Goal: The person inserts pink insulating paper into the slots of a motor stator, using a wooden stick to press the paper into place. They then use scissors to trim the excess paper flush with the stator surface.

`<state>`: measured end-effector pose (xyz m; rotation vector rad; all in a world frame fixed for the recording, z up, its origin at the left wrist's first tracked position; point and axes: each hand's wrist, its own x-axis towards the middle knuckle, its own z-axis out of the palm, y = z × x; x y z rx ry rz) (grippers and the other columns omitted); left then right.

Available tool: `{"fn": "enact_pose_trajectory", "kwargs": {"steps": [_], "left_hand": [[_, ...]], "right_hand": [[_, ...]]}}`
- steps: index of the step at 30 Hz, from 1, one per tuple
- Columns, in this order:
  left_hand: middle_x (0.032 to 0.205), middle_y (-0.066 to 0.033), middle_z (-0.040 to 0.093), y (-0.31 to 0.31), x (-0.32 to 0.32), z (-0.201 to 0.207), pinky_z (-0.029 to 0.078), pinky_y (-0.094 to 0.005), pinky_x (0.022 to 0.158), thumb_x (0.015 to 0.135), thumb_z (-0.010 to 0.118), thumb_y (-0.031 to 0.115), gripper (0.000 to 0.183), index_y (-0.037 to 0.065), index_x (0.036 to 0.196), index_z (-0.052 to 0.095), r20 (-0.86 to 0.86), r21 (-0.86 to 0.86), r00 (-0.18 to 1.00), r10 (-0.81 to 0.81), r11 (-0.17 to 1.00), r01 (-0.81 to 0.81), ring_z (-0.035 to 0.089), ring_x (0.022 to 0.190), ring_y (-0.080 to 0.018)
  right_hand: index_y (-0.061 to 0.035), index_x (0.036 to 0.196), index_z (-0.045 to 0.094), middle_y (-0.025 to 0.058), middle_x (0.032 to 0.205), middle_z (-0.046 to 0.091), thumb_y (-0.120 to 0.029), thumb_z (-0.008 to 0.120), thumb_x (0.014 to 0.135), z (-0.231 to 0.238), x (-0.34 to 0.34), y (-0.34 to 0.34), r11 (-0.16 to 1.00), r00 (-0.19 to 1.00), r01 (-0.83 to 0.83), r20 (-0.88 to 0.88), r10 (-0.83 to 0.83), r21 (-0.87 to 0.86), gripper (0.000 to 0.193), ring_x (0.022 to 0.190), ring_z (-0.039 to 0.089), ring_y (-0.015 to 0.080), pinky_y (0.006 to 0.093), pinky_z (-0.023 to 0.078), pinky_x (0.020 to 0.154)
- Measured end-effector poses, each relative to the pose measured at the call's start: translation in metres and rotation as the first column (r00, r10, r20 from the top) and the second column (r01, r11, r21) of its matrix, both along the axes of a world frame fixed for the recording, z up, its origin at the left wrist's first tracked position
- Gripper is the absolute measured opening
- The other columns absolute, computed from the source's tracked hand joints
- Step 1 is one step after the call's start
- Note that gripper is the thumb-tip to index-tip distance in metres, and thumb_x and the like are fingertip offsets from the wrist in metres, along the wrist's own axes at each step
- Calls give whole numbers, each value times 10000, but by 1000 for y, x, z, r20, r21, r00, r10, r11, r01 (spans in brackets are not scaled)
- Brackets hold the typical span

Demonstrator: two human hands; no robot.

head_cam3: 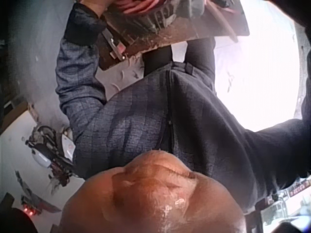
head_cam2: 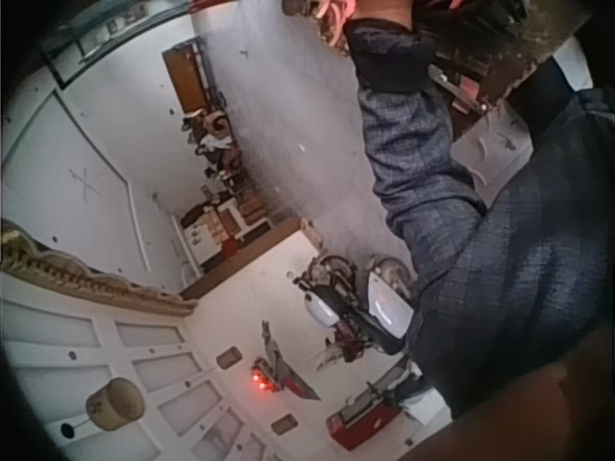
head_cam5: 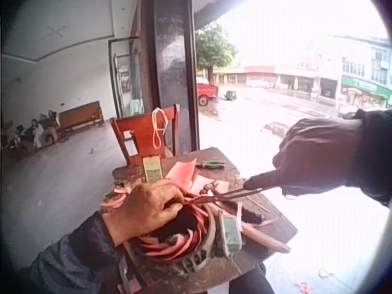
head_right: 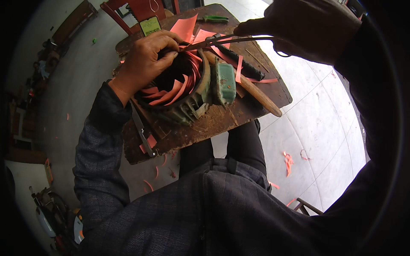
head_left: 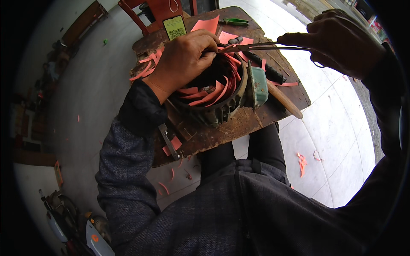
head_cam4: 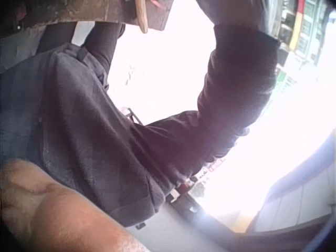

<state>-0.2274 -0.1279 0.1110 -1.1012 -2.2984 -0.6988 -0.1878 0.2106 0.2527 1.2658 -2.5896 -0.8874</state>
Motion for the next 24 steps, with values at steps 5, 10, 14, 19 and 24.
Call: {"fn": "enact_pose_trajectory", "kwargs": {"steps": [5,10,14,19,24], "left_hand": [[1120,-66,744,-8,3,-1,603,-417,848,896,748,107,80,44,933,716,-132,-114,990,41,992,-57,739,974,-316],[1151,-53,756,-11,3,-3,603,-418,854,902,747,117,68,54,927,738,-62,-71,997,44,996,-48,739,985,-316],[1163,-47,763,-12,0,-6,603,-421,849,895,754,122,69,56,908,743,-65,-46,997,45,998,-48,741,995,-311],[1169,-38,766,-13,-2,-7,605,-417,850,886,755,116,62,56,903,751,-64,-42,998,25,999,-28,743,1008,-307],[1212,-74,761,-13,-4,-7,599,-388,856,885,757,75,60,23,914,745,-22,-17,1000,-18,1000,17,752,1012,-297]], "right_hand": [[-127,1083,725,55,680,679,-388,508,1102,63,32,-62,868,819,479,290,-495,131,340,676,697,211,398,595,885],[-96,761,704,24,536,600,-495,200,1203,85,58,-108,832,778,503,296,-554,235,780,561,650,207,387,603,849],[-89,830,743,39,577,635,-394,376,1197,79,54,-114,875,900,328,164,-404,355,602,539,640,232,357,596,656],[-66,970,777,56,656,681,-245,552,1123,63,47,-97,956,952,-281,149,267,79,325,565,665,257,381,568,582],[-60,920,745,82,754,714,-164,657,1002,68,55,-102,926,932,-285,-153,328,247,159,740,725,275,405,590,705]]}}
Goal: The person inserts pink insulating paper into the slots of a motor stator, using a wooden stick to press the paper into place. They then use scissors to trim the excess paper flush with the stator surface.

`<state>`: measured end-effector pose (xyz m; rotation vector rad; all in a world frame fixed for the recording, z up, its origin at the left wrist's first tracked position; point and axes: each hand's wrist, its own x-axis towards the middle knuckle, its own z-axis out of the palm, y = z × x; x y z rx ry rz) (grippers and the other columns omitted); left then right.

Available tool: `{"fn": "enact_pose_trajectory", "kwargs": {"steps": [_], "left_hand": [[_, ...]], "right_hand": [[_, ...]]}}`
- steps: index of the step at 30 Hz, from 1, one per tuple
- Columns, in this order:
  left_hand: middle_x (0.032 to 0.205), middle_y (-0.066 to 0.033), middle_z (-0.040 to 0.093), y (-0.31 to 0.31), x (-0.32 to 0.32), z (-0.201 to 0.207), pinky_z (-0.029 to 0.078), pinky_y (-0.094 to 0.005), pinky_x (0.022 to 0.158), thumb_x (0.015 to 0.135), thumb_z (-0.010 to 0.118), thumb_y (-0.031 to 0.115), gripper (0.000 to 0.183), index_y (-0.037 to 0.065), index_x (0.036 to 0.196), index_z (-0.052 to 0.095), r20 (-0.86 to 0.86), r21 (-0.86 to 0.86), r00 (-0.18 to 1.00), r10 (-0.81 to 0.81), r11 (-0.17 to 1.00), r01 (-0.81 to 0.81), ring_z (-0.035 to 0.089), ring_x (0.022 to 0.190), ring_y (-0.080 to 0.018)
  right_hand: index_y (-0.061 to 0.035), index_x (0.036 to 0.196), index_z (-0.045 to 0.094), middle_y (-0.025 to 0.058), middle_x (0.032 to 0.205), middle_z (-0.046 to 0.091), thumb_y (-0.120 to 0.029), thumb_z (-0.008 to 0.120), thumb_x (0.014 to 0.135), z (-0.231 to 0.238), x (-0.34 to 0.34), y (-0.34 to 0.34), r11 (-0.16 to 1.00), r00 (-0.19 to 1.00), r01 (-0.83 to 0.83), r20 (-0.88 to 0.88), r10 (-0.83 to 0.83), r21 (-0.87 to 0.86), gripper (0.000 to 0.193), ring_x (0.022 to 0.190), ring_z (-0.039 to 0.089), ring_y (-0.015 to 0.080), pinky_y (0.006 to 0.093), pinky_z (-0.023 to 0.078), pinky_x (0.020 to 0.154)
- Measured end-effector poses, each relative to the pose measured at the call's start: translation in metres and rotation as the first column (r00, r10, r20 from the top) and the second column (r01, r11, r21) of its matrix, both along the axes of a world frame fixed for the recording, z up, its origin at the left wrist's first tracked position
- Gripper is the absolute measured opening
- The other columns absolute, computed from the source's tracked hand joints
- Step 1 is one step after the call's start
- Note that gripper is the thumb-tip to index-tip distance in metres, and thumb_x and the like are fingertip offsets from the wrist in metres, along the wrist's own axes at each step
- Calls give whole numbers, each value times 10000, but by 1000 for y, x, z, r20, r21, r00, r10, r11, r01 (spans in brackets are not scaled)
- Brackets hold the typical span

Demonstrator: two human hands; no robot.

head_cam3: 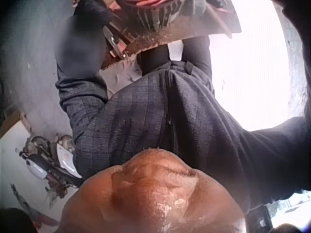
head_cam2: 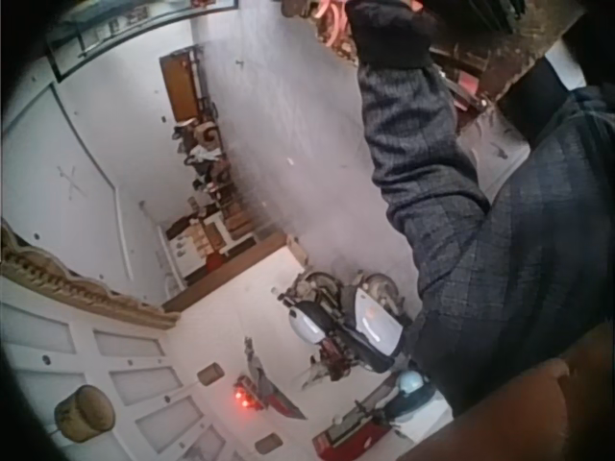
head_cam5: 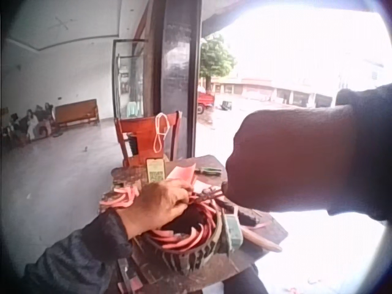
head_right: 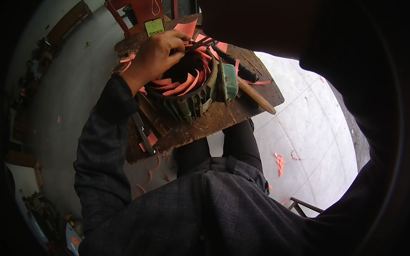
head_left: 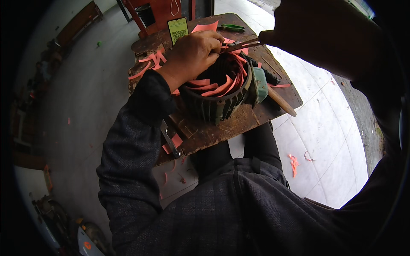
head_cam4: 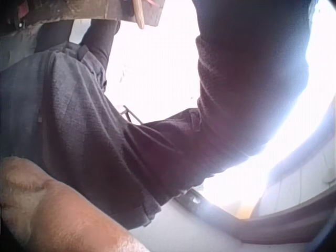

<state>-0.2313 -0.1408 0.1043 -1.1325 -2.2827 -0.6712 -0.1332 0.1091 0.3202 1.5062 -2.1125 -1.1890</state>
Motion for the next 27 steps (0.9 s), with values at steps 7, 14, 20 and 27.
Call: {"fn": "enact_pose_trajectory", "kwargs": {"steps": [7,14,20,27], "left_hand": [[1221,-84,763,-1,-3,-4,593,-378,878,879,762,59,70,9,927,748,-10,8,1000,-3,1000,3,752,1022,-297],[1202,-105,772,-2,-1,-4,594,-371,875,874,767,60,77,5,925,748,65,52,998,4,999,-7,757,1009,-286],[1183,-111,783,-2,-1,-4,586,-377,811,881,765,64,81,-2,904,722,119,55,991,67,996,-74,760,922,-288],[1169,-92,786,-2,-3,-6,594,-376,815,869,771,65,81,10,908,728,83,67,995,50,996,-55,758,928,-284]], "right_hand": [[-68,853,726,92,796,729,-150,683,946,10,7,-35,994,999,-5,-40,9,112,131,864,757,293,406,602,812],[-91,919,741,84,829,743,-157,707,941,9,19,-48,909,944,329,-126,-307,255,77,896,764,289,415,602,825],[-134,1102,724,87,886,749,-179,723,945,5,3,-33,915,936,348,-29,-350,205,163,931,760,295,434,598,859],[-185,1315,705,90,952,757,-204,742,950,12,-18,-19,902,891,401,162,-424,156,368,972,756,302,457,594,899]]}}
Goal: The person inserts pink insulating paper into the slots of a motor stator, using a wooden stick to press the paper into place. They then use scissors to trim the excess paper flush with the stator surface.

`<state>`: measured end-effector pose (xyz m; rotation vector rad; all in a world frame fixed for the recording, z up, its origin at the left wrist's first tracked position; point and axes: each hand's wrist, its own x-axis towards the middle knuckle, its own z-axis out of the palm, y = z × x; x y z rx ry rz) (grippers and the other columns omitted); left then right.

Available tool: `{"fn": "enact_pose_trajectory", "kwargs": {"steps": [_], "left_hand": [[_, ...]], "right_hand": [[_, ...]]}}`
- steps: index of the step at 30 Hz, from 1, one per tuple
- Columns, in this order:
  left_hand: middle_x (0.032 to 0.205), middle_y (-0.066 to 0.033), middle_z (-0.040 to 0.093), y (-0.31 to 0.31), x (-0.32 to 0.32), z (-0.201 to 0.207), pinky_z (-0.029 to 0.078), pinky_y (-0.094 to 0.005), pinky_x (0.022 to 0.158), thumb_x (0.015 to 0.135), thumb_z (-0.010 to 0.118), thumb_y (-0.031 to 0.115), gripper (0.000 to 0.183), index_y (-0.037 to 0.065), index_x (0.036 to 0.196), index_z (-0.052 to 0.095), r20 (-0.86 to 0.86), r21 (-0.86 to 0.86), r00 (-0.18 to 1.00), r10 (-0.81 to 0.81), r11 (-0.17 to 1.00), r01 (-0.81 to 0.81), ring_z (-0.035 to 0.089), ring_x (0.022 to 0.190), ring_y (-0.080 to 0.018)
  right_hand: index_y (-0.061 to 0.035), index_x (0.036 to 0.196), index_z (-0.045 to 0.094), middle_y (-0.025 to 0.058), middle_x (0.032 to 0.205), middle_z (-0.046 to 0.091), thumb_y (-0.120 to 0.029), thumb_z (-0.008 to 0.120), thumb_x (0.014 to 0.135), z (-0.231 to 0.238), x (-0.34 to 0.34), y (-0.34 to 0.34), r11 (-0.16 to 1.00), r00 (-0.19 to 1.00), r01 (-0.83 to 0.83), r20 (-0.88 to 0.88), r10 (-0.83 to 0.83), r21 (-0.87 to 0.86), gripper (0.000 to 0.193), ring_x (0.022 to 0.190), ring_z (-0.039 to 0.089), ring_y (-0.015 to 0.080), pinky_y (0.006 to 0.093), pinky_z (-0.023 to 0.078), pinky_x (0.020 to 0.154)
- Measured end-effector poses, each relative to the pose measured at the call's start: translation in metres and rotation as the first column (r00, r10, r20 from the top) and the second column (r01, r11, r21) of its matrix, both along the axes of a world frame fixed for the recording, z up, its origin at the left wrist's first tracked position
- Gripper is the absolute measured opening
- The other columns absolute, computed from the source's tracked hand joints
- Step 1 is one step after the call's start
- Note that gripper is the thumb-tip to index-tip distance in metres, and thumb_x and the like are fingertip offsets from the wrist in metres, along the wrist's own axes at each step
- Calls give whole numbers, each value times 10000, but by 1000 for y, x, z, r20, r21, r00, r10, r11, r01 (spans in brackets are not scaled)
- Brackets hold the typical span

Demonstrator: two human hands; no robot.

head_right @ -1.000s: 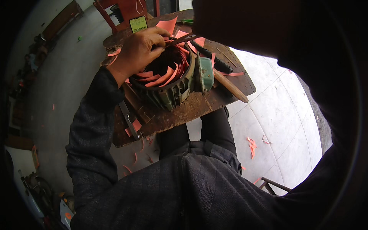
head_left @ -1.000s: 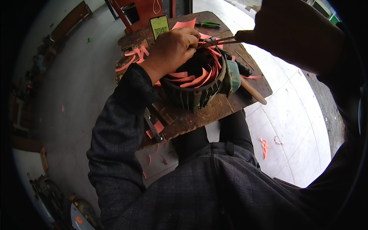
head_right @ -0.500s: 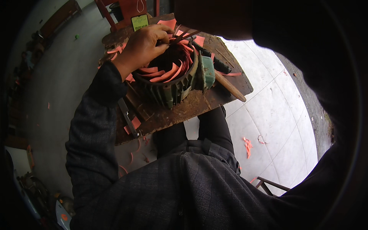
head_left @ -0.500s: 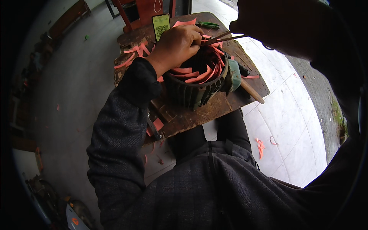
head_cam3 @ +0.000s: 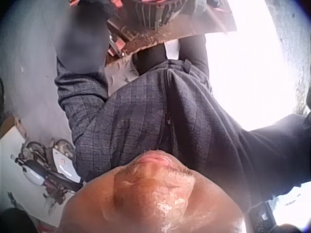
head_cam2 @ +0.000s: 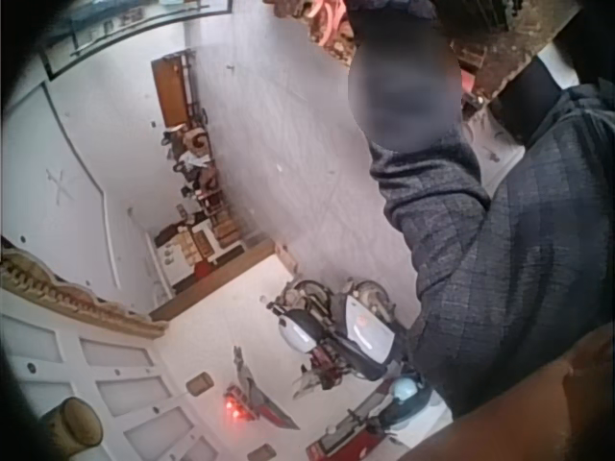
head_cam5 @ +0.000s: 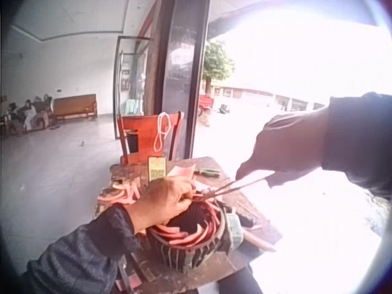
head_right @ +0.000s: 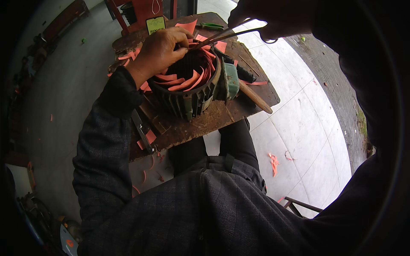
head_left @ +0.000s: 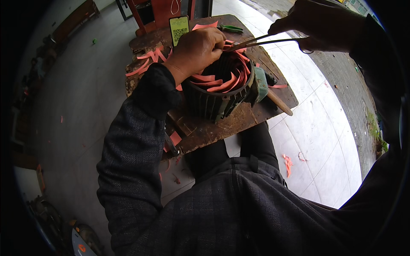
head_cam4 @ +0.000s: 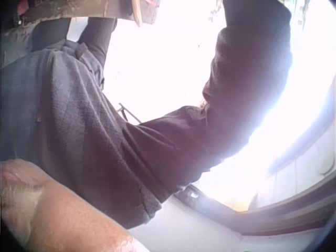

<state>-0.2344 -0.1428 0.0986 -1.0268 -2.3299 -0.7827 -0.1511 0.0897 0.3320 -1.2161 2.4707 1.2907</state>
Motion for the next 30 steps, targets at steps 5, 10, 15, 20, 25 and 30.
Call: {"fn": "enact_pose_trajectory", "kwargs": {"steps": [5,10,15,20,25,30], "left_hand": [[1186,-85,775,-1,-2,-2,593,-377,872,857,775,61,69,16,903,748,-75,-28,996,-47,999,45,745,1015,-286],[1175,-32,776,-1,-5,-3,602,-411,893,859,753,128,102,57,925,784,-55,-39,997,-51,998,49,738,1043,-293],[1171,-34,777,-1,-4,-3,600,-410,900,852,752,118,87,64,913,785,-53,-25,997,-49,999,48,734,1062,-300],[1126,-46,773,-1,-3,-2,599,-421,878,847,756,118,64,65,882,760,-84,3,994,-69,998,70,734,1038,-308],[1032,-71,754,3,-2,-1,599,-439,816,857,747,116,78,75,923,738,-77,-28,997,3,1000,-5,737,961,-341],[1146,-60,764,4,1,0,595,-368,838,884,761,60,91,36,965,729,-74,-32,997,1,999,-4,747,980,-292]], "right_hand": [[-186,1349,710,82,1023,760,-225,741,960,0,2,-3,990,983,-139,-121,141,30,392,1012,748,296,447,595,913],[-152,1276,728,58,980,773,-242,696,1013,2,34,-30,942,982,127,-174,-75,309,280,997,762,276,405,605,840],[-223,1443,686,65,888,765,-146,851,935,-25,43,-14,975,913,-214,-343,222,60,539,857,756,165,355,600,910],[-168,1422,706,60,839,714,-120,843,922,-37,39,53,990,974,117,-184,-130,-80,520,816,705,174,364,583,863],[-139,1438,710,75,720,685,-132,824,939,-44,36,73,942,991,-5,-128,-40,-334,512,677,682,174,352,571,732],[-148,1442,712,72,657,661,-153,831,950,-55,32,69,930,984,96,-110,-143,-354,507,620,663,158,328,543,671]]}}
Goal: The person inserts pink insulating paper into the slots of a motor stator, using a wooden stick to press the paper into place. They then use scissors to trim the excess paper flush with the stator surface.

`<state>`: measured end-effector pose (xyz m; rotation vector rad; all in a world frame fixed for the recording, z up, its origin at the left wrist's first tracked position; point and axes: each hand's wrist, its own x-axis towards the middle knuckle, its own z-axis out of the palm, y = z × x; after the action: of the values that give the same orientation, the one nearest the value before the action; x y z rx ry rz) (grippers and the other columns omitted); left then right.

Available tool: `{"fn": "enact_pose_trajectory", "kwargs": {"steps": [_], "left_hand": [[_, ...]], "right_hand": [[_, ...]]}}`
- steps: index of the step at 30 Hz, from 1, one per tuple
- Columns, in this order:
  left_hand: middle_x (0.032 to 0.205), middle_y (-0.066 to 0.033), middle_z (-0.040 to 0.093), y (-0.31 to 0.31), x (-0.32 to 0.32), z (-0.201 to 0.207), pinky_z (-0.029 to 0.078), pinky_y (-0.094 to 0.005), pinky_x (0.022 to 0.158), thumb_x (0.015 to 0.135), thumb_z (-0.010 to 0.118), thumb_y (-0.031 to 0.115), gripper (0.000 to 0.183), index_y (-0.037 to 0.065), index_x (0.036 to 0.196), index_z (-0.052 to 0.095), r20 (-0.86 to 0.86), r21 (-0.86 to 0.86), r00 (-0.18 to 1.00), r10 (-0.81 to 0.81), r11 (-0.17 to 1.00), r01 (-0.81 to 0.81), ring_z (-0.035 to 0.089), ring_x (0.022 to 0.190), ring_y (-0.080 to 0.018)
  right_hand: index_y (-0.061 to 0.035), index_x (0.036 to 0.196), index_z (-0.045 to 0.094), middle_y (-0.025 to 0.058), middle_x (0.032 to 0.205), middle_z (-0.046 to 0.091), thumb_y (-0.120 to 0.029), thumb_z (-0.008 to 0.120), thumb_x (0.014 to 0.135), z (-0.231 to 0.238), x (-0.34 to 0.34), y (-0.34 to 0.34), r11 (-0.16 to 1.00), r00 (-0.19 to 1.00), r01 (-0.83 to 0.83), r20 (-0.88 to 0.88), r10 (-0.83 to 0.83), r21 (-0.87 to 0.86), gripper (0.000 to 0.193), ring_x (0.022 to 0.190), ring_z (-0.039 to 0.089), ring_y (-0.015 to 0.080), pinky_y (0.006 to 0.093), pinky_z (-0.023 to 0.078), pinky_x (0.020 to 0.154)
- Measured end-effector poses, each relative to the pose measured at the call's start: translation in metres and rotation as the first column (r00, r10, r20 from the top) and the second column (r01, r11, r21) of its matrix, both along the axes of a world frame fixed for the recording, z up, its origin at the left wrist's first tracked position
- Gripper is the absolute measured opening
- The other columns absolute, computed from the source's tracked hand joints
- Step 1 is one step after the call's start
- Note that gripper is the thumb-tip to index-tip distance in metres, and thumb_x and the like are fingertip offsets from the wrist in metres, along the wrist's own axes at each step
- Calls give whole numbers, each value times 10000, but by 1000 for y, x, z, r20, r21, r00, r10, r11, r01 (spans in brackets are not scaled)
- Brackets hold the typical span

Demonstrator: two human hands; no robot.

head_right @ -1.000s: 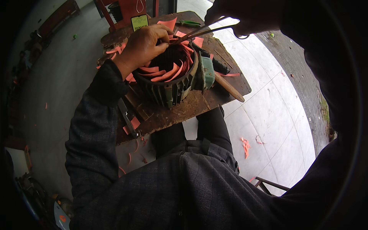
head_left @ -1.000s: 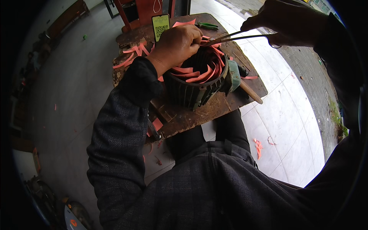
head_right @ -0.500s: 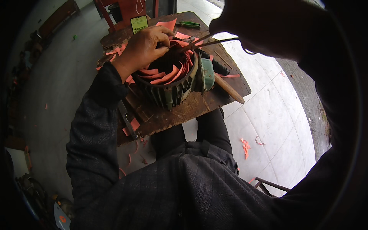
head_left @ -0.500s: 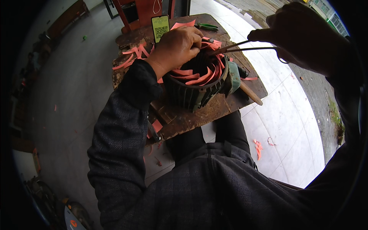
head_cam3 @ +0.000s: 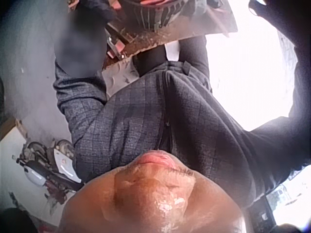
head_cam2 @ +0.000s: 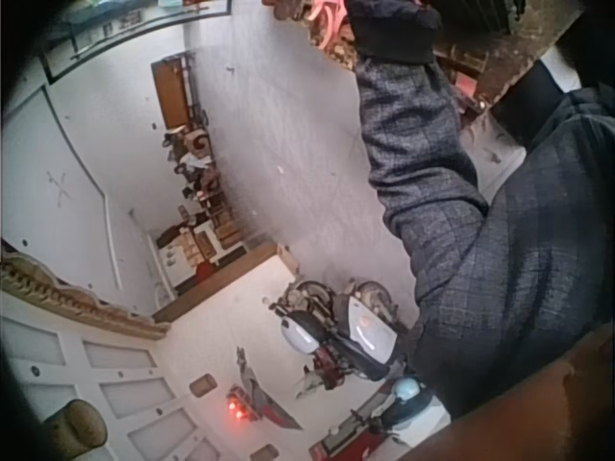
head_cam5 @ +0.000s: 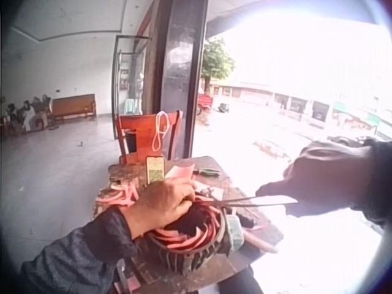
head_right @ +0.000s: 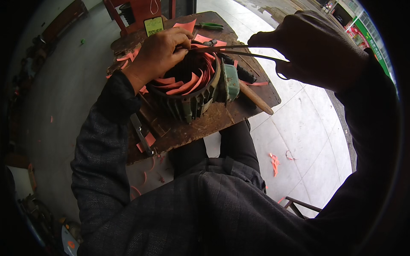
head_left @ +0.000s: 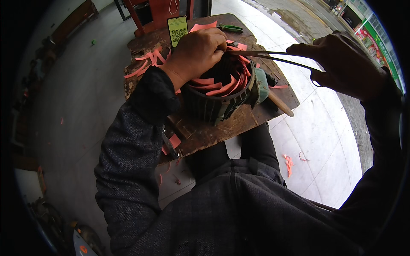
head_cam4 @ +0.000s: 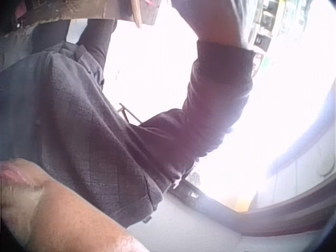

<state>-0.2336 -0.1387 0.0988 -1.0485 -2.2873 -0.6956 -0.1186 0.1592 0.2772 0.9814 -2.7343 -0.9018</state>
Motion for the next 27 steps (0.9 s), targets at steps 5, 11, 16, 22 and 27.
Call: {"fn": "enact_pose_trajectory", "kwargs": {"steps": [5,11,16,22,27], "left_hand": [[1136,-63,770,0,0,0,595,-371,859,884,762,60,61,34,937,749,32,36,999,-23,999,22,751,990,-283],[1151,-70,768,-1,-2,-1,594,-365,874,862,766,44,45,40,906,761,8,30,997,-71,997,71,752,1005,-273],[1157,-77,768,-1,-3,-2,592,-356,854,864,762,33,45,30,908,754,8,48,996,-93,995,93,754,985,-272],[1153,-92,774,-2,-2,-2,582,-343,809,891,747,34,61,6,943,735,96,84,993,-66,995,58,755,927,-260],[1154,-94,781,-2,0,0,583,-351,812,905,733,47,61,8,951,726,87,62,996,-32,998,26,756,928,-258]], "right_hand": [[-150,1458,697,75,646,648,-153,820,964,-4,-1,3,998,999,-38,18,39,-42,509,598,634,154,320,524,648],[-164,1486,677,78,655,658,-152,829,957,-9,6,4,995,997,43,64,-37,-91,550,574,610,154,315,528,655],[-164,1499,667,77,651,650,-144,834,950,-12,10,8,990,996,65,68,-56,-129,574,562,600,126,294,500,588],[-168,1521,640,80,708,688,-127,852,930,-20,2,24,990,997,31,73,-21,-136,629,554,609,120,272,497,557],[-187,1516,650,69,681,672,-166,855,941,-30,-4,31,988,999,-24,38,31,-156,611,554,611,126,275,501,570]]}}
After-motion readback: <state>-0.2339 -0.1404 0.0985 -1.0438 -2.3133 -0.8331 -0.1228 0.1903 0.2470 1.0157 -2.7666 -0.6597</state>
